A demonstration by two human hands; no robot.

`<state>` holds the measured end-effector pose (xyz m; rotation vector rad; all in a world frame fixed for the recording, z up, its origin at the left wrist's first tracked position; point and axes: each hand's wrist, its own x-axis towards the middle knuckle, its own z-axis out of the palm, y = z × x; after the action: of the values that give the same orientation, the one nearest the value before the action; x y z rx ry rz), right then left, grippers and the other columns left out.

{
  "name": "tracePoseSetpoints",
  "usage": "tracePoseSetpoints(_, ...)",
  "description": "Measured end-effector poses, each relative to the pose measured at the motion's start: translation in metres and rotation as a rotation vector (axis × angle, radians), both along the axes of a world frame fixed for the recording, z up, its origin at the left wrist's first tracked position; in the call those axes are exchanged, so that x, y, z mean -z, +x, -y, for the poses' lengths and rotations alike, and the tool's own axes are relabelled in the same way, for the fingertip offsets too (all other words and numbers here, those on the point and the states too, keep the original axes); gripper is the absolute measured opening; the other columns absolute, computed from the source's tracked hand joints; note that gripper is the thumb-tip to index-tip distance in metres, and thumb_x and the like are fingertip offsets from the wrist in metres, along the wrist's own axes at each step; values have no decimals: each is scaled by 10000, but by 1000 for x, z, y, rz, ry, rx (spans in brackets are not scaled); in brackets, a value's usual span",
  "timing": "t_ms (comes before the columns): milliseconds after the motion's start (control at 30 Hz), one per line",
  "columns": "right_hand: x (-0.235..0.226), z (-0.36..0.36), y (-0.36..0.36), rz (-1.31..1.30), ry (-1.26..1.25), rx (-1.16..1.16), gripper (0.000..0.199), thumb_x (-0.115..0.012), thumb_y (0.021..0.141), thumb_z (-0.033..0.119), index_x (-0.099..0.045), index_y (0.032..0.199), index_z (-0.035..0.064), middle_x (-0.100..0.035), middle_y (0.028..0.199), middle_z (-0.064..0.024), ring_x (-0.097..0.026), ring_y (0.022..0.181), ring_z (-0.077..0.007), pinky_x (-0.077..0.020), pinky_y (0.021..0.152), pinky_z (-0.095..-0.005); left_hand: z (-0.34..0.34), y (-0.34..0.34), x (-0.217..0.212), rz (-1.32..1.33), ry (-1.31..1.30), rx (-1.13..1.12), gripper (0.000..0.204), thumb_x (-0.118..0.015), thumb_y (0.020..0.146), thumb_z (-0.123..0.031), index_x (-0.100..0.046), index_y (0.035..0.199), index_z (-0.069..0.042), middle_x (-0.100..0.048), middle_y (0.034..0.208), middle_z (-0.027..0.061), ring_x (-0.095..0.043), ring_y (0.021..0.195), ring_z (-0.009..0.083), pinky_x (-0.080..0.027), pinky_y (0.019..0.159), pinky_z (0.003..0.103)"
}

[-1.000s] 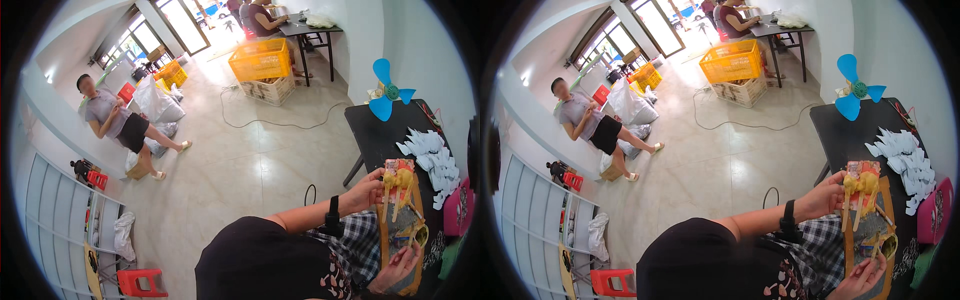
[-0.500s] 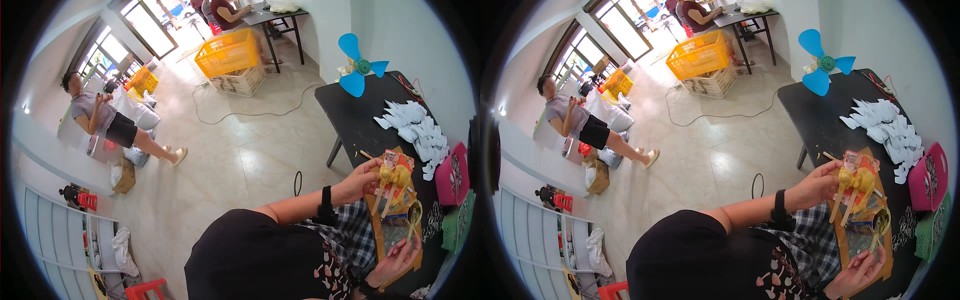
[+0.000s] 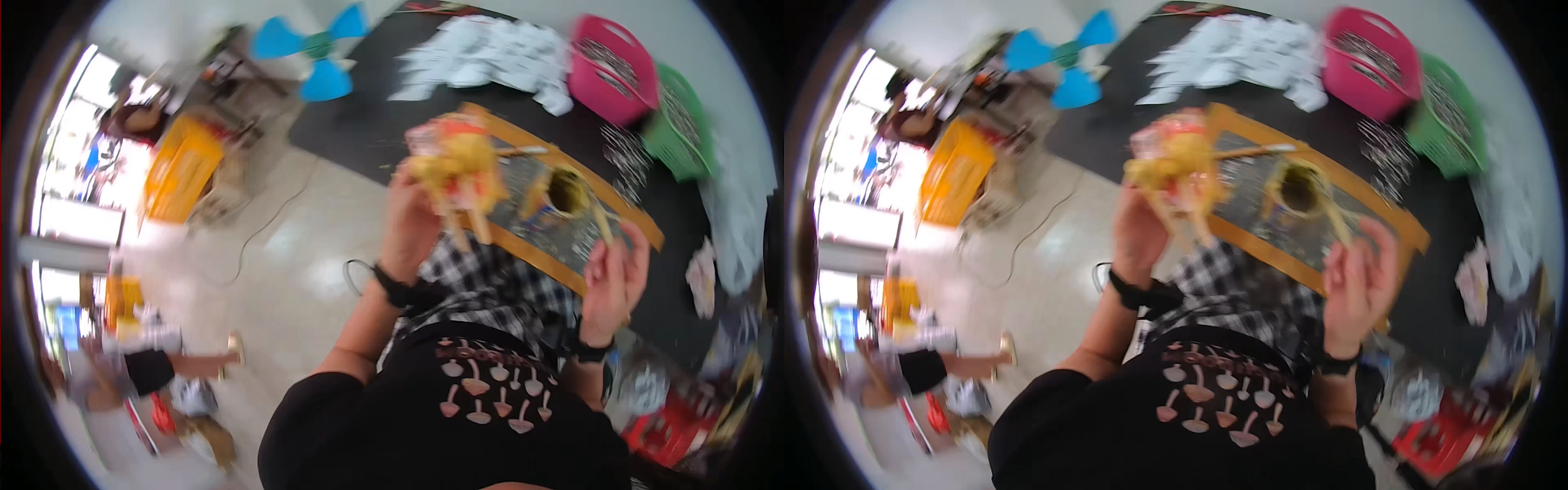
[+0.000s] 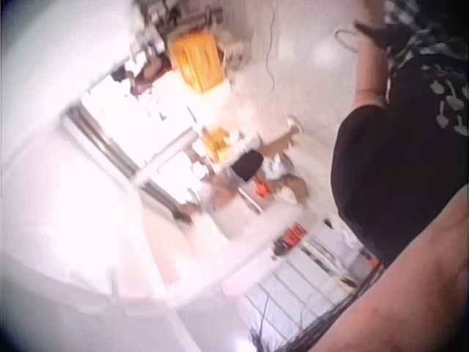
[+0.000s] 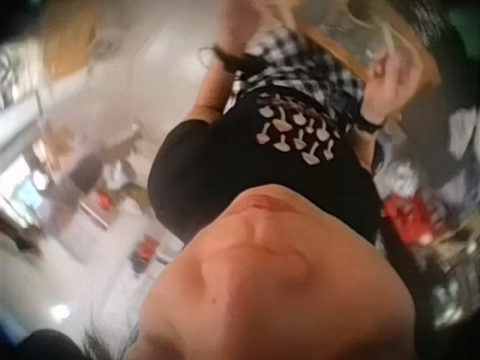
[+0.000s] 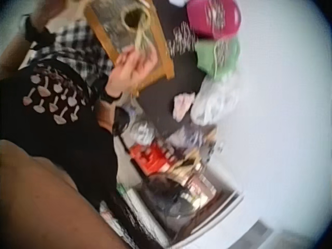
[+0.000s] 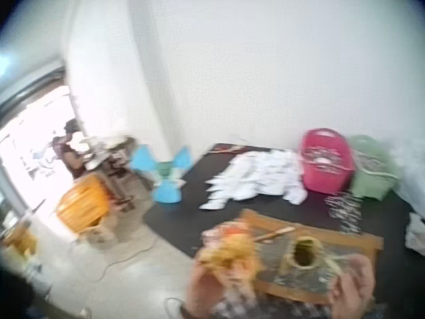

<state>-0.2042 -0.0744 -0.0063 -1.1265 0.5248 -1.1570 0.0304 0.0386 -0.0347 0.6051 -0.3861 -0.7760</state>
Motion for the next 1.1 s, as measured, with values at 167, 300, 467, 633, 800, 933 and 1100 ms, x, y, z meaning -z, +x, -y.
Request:
tracePoseSetpoints(167, -11, 11, -17, -61, -20, 91, 342, -530, 944, 93, -448, 1267, 16, -606, 801, -79, -433, 592, -24, -345, 497, -152, -6, 16, 16, 62, -2, 35, 476, -456, 967, -296, -412, 1363, -36, -465, 1385, 144, -477, 1258, 308, -373, 1060, 465)
tracePoseSetpoints(300, -7, 17, -30, -100, -26, 100, 266, -529, 938, 78, -486, 1195, 19, -624, 834, -100, -468, 613, -35, -362, 506, -163, -4, 10, 22, 3, 12, 39, 445, -448, 960, -247, -417, 1352, -38, -462, 1386, 149, -472, 1266, 318, -395, 1050, 467)
tracePoseSetpoints(467, -8, 20, -28, -87, -102, 97, 158, -549, 933, 75, -536, 1076, 9, -621, 828, -104, -515, 644, -58, -376, 513, -167, 6, -4, 8, -29, 161, -3, 446, -424, 927, -175, -380, 1343, -21, -479, 1338, 167, -509, 1215, 325, -462, 964, 478)
tracePoseSetpoints(633, -13, 23, -26, -119, -146, 147, 117, -558, 933, 78, -550, 1012, -9, -621, 815, -108, -530, 645, -69, -385, 499, -176, 11, -9, 9, -15, 135, 37, 440, -402, 900, -119, -397, 1324, -3, -488, 1320, 180, -514, 1208, 329, -455, 978, 484)
tracePoseSetpoints(800, -14, 28, -26, -51, -163, 137, 98, -548, 932, 48, -559, 998, -23, -619, 809, -106, -565, 673, -81, -396, 505, -183, 17, -10, 12, -59, 139, 60, 428, -396, 901, -91, -406, 1317, 9, -501, 1306, 186, -527, 1194, 326, -462, 980, 478)
tracePoseSetpoints(933, -24, 27, -18, -65, -204, 148, 105, -548, 925, 27, -574, 1005, -35, -619, 817, -104, -569, 669, -87, -407, 525, -189, 17, -7, 16, -30, 86, 166, 414, -403, 907, -52, -408, 1316, 18, -521, 1285, 183, -552, 1171, 312, -484, 968, 454)
tracePoseSetpoints(1100, -27, 23, -3, -171, -351, 109, 108, -621, 860, -21, -639, 963, -47, -639, 789, -92, -579, 637, -100, -420, 541, -203, 24, -2, 24, 90, 312, 127, 450, -428, 925, -93, -353, 1343, 56, -528, 1286, 215, -605, 1113, 298, -531, 925, 417)
